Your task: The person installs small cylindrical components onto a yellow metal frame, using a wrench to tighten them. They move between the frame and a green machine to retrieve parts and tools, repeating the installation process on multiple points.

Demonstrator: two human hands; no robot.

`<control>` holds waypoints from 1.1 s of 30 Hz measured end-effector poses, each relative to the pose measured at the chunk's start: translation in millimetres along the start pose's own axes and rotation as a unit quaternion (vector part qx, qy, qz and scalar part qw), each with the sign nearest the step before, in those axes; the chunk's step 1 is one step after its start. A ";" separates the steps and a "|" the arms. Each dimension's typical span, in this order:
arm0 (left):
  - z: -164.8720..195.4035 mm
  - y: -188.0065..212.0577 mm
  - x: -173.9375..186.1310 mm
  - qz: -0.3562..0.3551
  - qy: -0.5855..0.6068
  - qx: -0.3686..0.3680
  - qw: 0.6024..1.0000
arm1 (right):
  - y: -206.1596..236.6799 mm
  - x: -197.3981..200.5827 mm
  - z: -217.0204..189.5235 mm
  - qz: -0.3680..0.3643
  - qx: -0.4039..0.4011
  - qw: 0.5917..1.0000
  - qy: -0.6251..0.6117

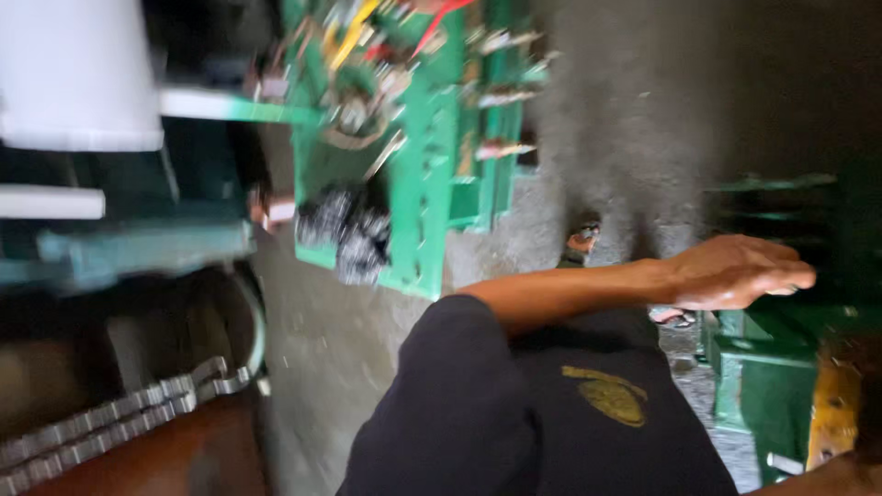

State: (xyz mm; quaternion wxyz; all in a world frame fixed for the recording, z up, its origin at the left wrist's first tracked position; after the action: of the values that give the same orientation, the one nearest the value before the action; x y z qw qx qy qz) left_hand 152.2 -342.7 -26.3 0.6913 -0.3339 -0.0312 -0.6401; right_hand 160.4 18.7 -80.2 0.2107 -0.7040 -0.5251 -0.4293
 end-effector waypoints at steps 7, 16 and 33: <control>-39.6 43.9 34.9 0.054 -0.019 0.072 0.996 | -12.2 -34.7 -46.9 -0.087 0.045 0.979 -0.178; -20.0 64.3 124.7 0.116 -0.076 0.197 0.971 | -10.6 -59.1 -137.8 -0.241 0.202 0.881 -0.354; -31.1 101.5 160.1 0.216 0.133 0.274 0.928 | 154.6 -133.7 -300.3 -0.409 0.335 0.826 -0.194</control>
State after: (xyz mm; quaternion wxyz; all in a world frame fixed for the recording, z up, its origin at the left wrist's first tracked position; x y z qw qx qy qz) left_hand 260.8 -500.8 -17.9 0.8750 -0.0422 -0.0406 -0.4805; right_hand 176.9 -336.1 -3.8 0.1323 -0.3796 -0.9066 -0.1285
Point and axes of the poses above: each hand's wrist, its own y-axis away from the middle knuckle, its own x-axis out of the back of the hand, z = x × y, the point moved 6 cm from there along -y, towards the middle knuckle, and after that the axes turned 3 degrees about y, right-handed, at the moved point
